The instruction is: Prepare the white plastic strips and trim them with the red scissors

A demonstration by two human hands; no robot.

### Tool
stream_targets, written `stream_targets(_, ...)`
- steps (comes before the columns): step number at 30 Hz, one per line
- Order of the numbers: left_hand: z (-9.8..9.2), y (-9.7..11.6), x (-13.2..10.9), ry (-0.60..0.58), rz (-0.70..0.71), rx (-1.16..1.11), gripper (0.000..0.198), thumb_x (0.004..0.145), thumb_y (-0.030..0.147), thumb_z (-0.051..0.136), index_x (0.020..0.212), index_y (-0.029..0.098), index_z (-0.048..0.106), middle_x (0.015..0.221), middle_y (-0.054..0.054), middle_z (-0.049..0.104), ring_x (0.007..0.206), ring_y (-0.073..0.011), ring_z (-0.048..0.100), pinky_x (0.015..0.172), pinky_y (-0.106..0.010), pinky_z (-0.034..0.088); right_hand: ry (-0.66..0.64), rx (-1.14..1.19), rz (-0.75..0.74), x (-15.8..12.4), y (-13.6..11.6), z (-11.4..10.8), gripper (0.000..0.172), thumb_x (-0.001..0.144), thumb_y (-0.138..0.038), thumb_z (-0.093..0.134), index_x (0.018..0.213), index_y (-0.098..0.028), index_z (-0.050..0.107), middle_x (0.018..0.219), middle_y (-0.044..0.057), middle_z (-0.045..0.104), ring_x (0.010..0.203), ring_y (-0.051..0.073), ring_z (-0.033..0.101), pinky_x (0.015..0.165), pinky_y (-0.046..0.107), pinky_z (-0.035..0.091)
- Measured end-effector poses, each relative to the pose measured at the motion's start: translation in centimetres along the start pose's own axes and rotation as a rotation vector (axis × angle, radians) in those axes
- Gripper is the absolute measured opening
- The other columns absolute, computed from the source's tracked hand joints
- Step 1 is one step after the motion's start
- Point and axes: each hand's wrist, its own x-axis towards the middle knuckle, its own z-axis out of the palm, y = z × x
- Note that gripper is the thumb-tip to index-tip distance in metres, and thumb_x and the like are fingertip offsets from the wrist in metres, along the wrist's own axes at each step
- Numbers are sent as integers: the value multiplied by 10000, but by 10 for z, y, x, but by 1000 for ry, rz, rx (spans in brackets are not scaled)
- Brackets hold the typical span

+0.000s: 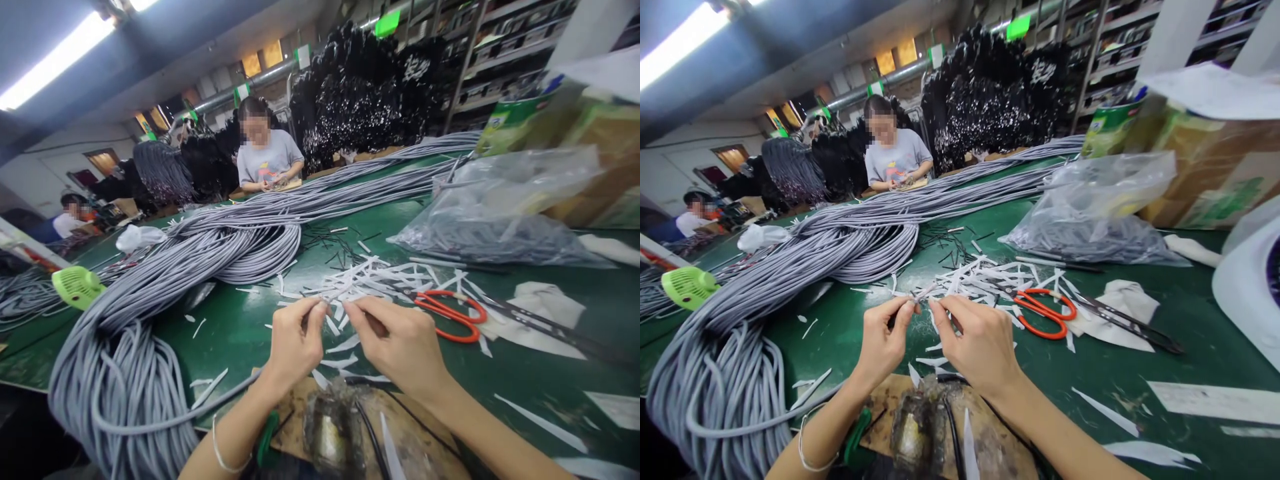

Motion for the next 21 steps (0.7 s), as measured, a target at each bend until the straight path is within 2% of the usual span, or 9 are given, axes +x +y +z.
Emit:
stream_targets(6,-2,1,0,-34,5,-33,264,860,232,419,682,150,596,569,8,543,470,-82,403,470,-205,281,-25,107,12,1,-2,0,349,865,-251,437,540,-161,529,430,-37,421,375,64,341,424,199,264)
stream_targets(11,-2,-1,2,-136,-20,-107,285,852,255,418,643,146,578,477,35,394,437,-81,305,438,-215,243,-203,363,185,1,-3,0,376,869,-283,416,530,-160,522,426,-34,419,384,68,346,388,188,276)
stream_targets(13,-1,-1,4,-141,-51,-156,282,849,259,415,635,146,560,473,39,365,440,-81,294,431,-215,234,-166,364,177,0,-4,2,362,863,-275,426,539,-158,537,428,-31,429,383,68,343,385,190,278)
stream_targets(17,4,2,5,-98,-109,-239,265,842,262,409,624,150,510,518,34,420,473,-78,332,452,-207,258,0,267,-3,-5,-5,4,288,839,-224,475,578,-152,572,456,-18,493,376,62,362,404,192,297)
stream_targets(19,6,3,2,-74,-121,-253,268,844,273,404,622,154,495,527,32,430,479,-80,342,458,-207,265,7,245,-45,-5,-4,4,268,835,-220,478,598,-156,586,477,-9,524,376,64,384,406,193,308)
stream_targets(21,9,3,-2,-55,-111,-242,271,849,282,396,624,160,486,517,34,416,470,-81,337,452,-212,258,-2,237,-5,-4,-3,5,288,837,-244,473,582,-162,580,454,-14,501,368,68,379,395,195,306)
